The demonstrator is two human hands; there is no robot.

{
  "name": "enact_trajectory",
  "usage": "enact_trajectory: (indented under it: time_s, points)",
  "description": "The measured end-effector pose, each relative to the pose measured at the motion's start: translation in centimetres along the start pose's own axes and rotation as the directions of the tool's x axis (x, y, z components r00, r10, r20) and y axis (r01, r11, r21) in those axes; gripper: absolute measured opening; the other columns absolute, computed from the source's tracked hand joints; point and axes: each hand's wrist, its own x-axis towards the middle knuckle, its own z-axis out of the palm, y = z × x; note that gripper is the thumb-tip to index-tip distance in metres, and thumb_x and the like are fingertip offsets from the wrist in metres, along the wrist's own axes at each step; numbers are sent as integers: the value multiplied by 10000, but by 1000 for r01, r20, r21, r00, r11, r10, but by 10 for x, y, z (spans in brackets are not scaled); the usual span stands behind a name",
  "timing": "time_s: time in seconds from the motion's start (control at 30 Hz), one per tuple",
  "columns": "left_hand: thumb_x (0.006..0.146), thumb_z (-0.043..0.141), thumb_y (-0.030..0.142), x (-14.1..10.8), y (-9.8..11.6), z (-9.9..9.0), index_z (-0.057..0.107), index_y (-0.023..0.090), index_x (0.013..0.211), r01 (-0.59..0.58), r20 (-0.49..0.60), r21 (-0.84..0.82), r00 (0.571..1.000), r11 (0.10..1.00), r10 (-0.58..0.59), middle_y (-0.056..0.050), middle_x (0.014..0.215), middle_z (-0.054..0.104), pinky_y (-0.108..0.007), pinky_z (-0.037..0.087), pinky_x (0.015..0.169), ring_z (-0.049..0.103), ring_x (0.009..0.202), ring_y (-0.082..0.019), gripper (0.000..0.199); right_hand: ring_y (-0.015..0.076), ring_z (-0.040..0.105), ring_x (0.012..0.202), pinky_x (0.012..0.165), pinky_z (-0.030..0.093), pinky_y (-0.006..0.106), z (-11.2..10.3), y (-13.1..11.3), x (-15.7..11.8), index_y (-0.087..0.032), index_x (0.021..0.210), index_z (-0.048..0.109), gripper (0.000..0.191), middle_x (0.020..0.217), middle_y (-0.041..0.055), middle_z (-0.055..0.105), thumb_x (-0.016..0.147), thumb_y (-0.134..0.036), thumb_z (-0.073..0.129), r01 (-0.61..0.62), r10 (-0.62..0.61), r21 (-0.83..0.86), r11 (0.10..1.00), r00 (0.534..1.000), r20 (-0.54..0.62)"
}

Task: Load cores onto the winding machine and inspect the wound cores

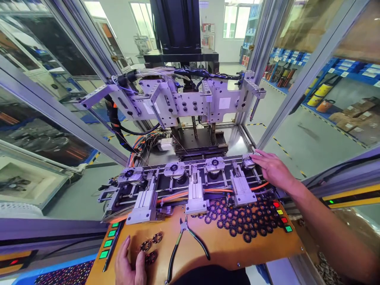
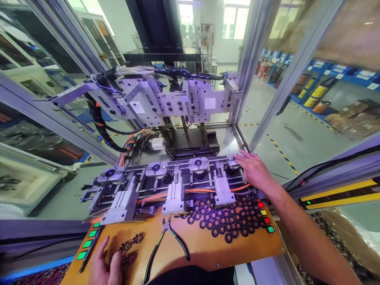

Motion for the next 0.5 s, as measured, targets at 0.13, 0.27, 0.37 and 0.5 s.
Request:
enact_trajectory:
  time_s: [0.13,0.27,0.37,0.5]
  points:
    - [863,376,626,0,0,4,415,76,1431,58,-29,-21,998,998,-58,-228,1408,510,-576,387,1141,498,1314,-393,792,316,573,1238,957,537,513,-1,-4,1,-150,1109,724,457,1224,66,681,787,28,451,4,-4,-20,1000,1000,-8]
    - [854,382,639,0,-3,5,428,72,1424,53,-38,-44,998,998,-55,-234,1405,515,-585,381,1142,505,1306,-400,805,307,565,1248,933,549,492,-11,-5,1,-143,1104,724,453,1227,65,681,799,20,432,-15,14,-17,1000,998,-64]
    - [859,399,619,1,-3,3,427,105,1430,43,-20,-39,999,998,-44,-209,1422,509,-575,380,1148,492,1322,-384,769,296,533,1285,953,534,496,-19,0,0,-147,1140,711,470,1250,76,668,811,18,419,-50,48,-16,999,992,-114]
    - [872,381,605,2,3,0,415,63,1430,48,-6,-22,999,999,-48,-232,1423,502,-574,376,1151,489,1322,-391,778,302,536,1280,951,535,505,-23,5,-2,-151,1129,719,480,1227,78,680,796,20,418,-59,56,-24,998,991,-118]
